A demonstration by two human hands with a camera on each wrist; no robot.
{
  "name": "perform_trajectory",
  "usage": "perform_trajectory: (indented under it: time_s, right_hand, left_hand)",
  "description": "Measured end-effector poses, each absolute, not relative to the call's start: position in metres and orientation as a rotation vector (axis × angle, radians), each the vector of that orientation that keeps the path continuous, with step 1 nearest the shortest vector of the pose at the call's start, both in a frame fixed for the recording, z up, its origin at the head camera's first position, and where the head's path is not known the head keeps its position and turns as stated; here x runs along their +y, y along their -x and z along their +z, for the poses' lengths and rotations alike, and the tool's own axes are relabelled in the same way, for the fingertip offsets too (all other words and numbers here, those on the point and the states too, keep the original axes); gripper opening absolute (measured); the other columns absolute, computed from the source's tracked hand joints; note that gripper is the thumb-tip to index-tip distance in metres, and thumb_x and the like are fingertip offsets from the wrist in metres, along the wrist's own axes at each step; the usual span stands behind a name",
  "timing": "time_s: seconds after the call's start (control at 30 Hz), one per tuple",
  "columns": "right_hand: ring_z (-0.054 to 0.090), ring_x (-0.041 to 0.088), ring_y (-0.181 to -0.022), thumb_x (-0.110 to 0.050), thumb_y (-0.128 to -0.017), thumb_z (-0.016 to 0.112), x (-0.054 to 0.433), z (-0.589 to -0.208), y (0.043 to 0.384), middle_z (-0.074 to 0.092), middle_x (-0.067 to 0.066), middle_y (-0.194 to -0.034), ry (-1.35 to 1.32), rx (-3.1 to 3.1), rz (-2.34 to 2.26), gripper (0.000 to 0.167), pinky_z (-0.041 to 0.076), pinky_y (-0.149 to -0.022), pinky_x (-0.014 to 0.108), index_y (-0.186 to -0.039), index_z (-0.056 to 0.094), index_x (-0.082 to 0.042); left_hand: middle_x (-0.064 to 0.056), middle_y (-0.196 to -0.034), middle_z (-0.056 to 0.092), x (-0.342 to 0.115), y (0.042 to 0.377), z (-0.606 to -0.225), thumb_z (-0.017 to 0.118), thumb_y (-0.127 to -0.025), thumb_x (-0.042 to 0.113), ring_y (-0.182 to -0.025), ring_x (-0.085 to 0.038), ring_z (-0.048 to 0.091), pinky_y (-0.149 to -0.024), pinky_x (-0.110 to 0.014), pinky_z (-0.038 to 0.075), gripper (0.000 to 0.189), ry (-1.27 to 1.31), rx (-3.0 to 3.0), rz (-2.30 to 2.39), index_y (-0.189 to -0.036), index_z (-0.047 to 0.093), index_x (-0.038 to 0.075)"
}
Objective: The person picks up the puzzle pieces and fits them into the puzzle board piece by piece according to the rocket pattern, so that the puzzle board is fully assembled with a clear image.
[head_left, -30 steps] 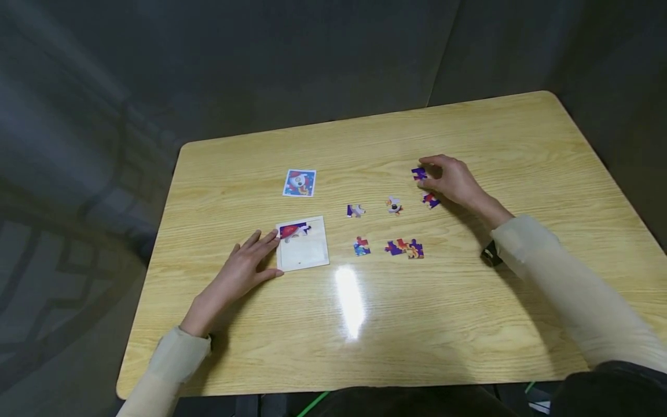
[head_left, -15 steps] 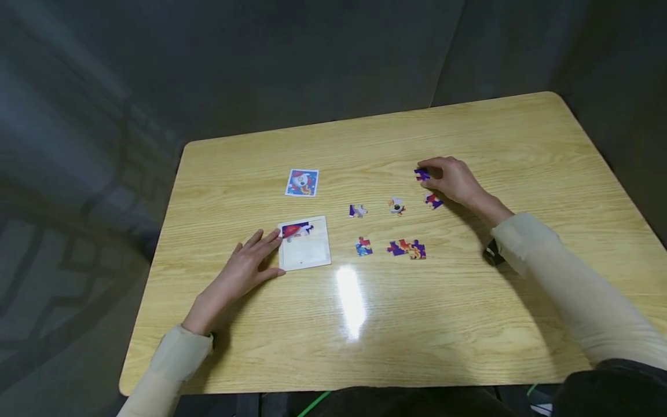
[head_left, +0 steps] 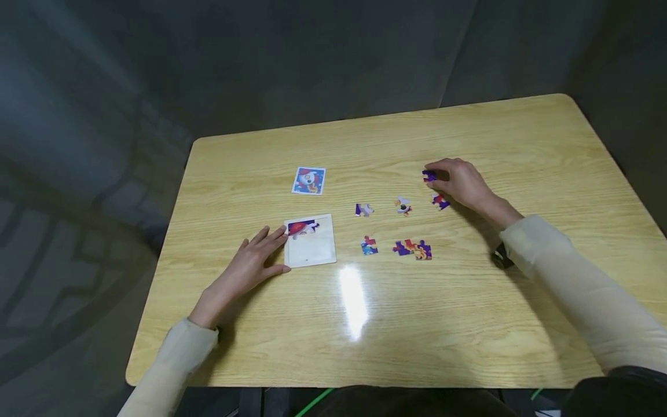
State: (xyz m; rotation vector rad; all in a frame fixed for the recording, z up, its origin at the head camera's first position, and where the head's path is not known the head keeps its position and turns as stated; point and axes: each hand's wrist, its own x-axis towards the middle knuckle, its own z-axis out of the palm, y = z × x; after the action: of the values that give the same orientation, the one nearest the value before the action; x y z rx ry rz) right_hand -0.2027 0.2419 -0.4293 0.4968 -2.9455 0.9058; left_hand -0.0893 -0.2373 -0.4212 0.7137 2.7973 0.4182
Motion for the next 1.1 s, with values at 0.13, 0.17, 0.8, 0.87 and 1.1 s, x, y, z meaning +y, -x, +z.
perform_trajectory:
  time_s: [0.13,0.17,0.8,0.87,1.1]
  right_hand:
    - [0.053,0.044,-0.114,-0.015,-0.088,0.071,0.243,-0.427,0.201,0.060,0.027,-0.123,-0.490,-2.966,0.866,0.043,0.039,-0.098,0.056,-0.126,0.060,0.003]
    - [0.053,0.044,-0.114,-0.016,-0.089,0.071,0.243,-0.426,0.201,0.059,0.027,-0.124,-0.483,-2.969,0.867,0.043,0.039,-0.098,0.057,-0.126,0.060,0.003]
    - [0.065,0.037,-0.090,-0.003,-0.082,0.075,0.232,-0.418,0.189,0.066,0.025,-0.109,-0.589,-2.781,0.895,0.035,0.053,-0.077,0.050,-0.114,0.066,0.007]
    - [0.065,0.036,-0.089,-0.002,-0.082,0.075,0.229,-0.416,0.189,0.066,0.025,-0.109,-0.609,-2.769,0.912,0.034,0.054,-0.075,0.049,-0.114,0.066,0.007]
    - [0.065,0.036,-0.091,-0.001,-0.083,0.074,0.221,-0.414,0.188,0.065,0.025,-0.110,-0.607,-2.769,0.981,0.035,0.055,-0.075,0.047,-0.115,0.065,0.009]
  left_hand:
    - [-0.004,-0.156,0.031,-0.235,0.090,-0.422,0.067,-0.088,0.044,-0.143,-0.037,0.021,-0.102,-0.073,0.021,0.070,-0.715,2.794,0.423,-0.145,0.044,0.010]
    - [-0.004,-0.156,0.031,-0.235,0.090,-0.422,0.067,-0.088,0.044,-0.143,-0.036,0.021,-0.102,-0.073,0.021,0.070,-0.716,2.793,0.427,-0.145,0.044,0.010]
    - [-0.004,-0.155,0.031,-0.224,0.097,-0.422,0.068,-0.087,0.043,-0.143,-0.037,0.022,-0.101,-0.072,0.023,0.072,-0.762,2.798,0.435,-0.146,0.043,0.010]
    - [-0.004,-0.155,0.031,-0.224,0.097,-0.422,0.068,-0.087,0.043,-0.143,-0.037,0.022,-0.101,-0.072,0.024,0.072,-0.764,2.798,0.431,-0.146,0.043,0.009]
    - [-0.004,-0.156,0.031,-0.224,0.098,-0.422,0.068,-0.087,0.044,-0.143,-0.037,0.022,-0.102,-0.072,0.023,0.072,-0.763,2.798,0.431,-0.145,0.044,0.009]
